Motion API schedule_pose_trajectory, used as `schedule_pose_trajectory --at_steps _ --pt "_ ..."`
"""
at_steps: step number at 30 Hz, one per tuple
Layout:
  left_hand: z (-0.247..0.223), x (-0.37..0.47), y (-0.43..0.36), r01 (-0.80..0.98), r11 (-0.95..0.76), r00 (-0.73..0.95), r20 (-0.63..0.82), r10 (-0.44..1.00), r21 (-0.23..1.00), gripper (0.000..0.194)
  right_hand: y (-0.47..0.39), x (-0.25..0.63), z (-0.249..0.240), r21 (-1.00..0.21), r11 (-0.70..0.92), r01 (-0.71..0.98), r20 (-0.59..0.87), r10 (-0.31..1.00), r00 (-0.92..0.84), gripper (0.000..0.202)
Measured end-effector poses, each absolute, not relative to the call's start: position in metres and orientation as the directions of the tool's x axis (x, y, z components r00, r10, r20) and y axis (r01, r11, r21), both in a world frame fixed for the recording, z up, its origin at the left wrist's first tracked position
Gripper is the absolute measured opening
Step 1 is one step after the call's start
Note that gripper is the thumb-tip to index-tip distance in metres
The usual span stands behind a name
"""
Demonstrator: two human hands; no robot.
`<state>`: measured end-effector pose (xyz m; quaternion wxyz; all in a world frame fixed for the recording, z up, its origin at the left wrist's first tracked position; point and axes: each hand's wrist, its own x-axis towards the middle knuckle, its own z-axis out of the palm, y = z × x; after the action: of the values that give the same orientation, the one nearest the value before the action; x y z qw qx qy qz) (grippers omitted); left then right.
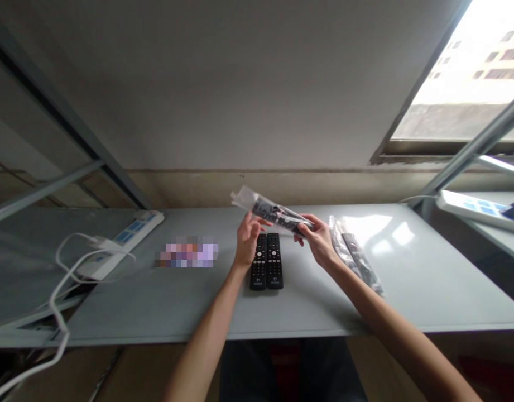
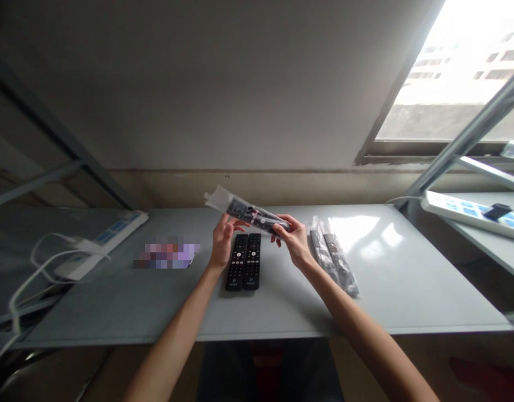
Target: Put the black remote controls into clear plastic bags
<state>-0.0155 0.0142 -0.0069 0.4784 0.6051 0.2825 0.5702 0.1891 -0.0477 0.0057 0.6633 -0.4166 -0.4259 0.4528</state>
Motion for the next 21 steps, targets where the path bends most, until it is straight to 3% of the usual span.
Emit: schedule_pose_trajectory --at_steps 6,10,13,17,21 --pt "-0.011 -0.005 0.017 -0.419 -0.082 0.066 0.121 0.99 0.904 0.061 -0.045 0.195 -0.017 -0.935 0.102 -0.34 0.043 0.983 0.176 0.058" --pt "-0.007 -0.001 0.015 -0.514 0.01 0.116 0.058 0.992 0.858 0.062 -0.044 0.201 -0.022 -0.883 0.023 -0.469 -0.089 0.973 0.215 0.052" --pt "-0.006 -0.003 0.017 -0.555 0.069 0.151 0.019 0.988 0.829 0.059 -0.044 0.203 -0.024 -0.912 -0.011 -0.411 -0.123 0.961 0.247 0.05" --pt "-0.007 -0.006 0.02 -0.602 0.159 0.218 -0.03 0.975 0.782 0.055 -0.047 0.203 -0.026 -0.944 0.041 -0.327 -0.082 0.931 0.356 0.043" --pt "-0.011 -0.005 0.021 -0.574 0.152 0.234 -0.016 0.972 0.805 0.05 -0.05 0.202 -0.019 -0.972 0.165 -0.169 0.063 0.871 0.487 0.039"
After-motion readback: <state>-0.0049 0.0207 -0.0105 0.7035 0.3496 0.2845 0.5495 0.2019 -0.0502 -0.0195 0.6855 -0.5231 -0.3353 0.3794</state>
